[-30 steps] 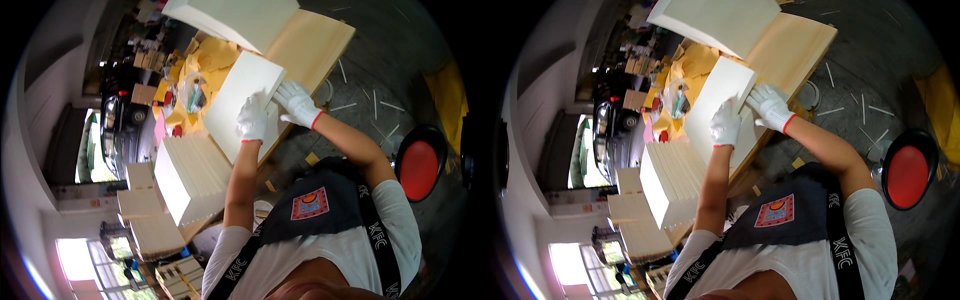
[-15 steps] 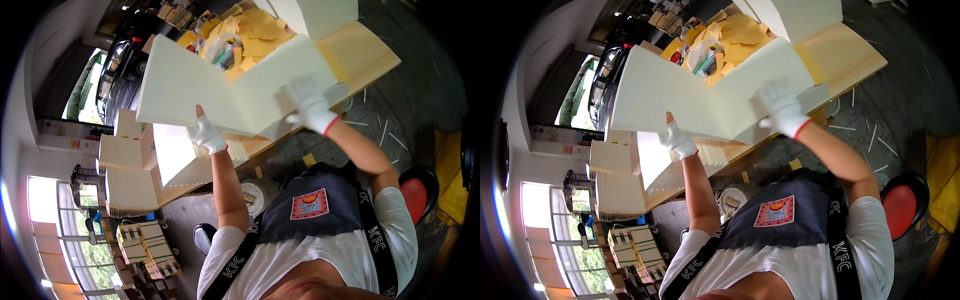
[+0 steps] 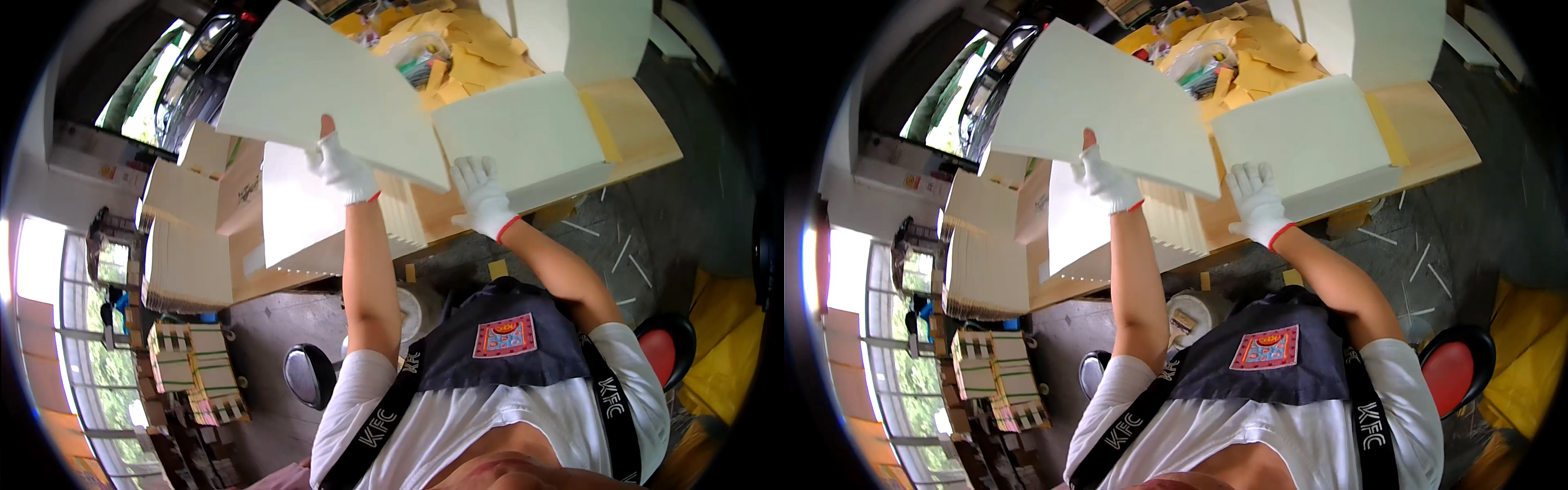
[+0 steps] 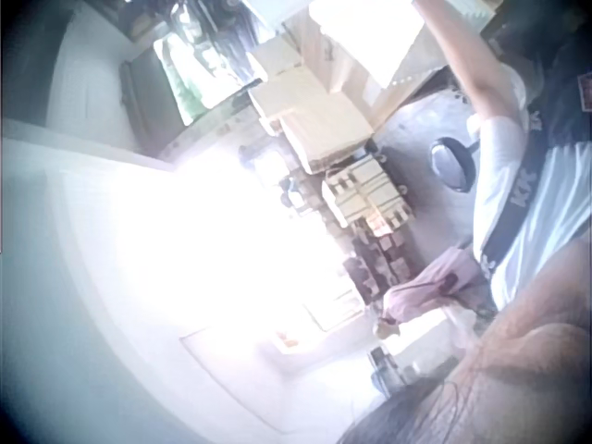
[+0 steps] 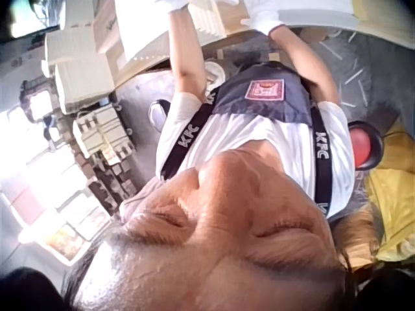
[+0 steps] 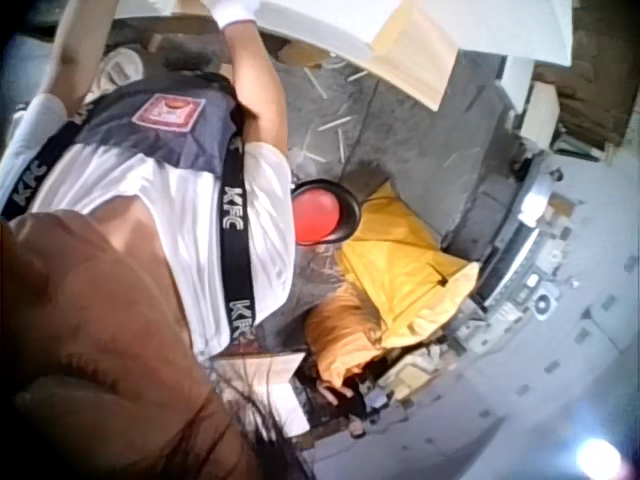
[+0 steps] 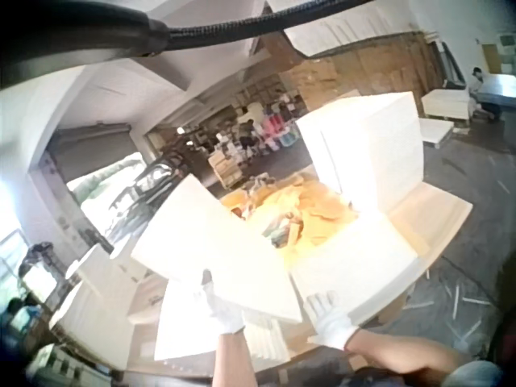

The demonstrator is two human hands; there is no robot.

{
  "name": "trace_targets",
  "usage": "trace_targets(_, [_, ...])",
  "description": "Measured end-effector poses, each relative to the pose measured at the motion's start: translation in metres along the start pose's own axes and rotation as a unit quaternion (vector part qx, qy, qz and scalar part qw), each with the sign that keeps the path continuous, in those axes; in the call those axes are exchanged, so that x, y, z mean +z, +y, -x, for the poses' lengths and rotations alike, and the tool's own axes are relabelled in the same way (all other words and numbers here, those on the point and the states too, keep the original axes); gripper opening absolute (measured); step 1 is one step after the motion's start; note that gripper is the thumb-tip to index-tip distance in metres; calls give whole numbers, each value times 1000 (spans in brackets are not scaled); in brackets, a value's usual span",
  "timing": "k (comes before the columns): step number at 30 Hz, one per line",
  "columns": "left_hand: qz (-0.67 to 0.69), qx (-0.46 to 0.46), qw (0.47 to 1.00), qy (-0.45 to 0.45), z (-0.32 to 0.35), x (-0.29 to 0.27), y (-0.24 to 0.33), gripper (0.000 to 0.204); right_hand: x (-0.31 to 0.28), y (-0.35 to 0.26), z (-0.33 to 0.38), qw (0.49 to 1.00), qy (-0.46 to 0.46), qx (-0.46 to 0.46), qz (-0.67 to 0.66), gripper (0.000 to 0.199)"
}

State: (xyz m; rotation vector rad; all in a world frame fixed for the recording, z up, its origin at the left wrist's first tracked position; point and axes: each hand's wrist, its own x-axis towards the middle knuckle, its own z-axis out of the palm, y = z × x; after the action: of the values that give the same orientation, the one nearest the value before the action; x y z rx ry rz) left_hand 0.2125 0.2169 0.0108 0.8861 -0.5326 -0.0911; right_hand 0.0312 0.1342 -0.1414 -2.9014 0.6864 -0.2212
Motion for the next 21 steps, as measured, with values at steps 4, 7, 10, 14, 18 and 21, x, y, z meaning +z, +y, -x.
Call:
trace_targets(4, [70, 20, 997, 34, 11, 37, 15, 33, -55, 2, 3, 939, 244, -22, -241, 96])
trace_targets(7, [149, 7, 988, 49, 35, 56, 15, 35, -117, -19, -6, 915, 367, -85, -145, 80])
trace_targets(10, [161, -9, 986, 39, 53, 77, 28, 40, -126, -14, -17, 892, 433, -102, -85, 68])
trace_targets(14, [78, 90, 983, -138, 63, 77, 58, 69, -146, -10, -9, 831, 493, -127, -224, 47])
trace_targets(18, [-252, 366, 851, -279, 28, 17, 116, 100, -200, -44, -12, 721, 395, -54, -566, 40])
trace_targets(21, [-429, 288, 844, -146, -17, -69, 152, 82, -211, -60, -27, 652, 270, -45, -707, 42])
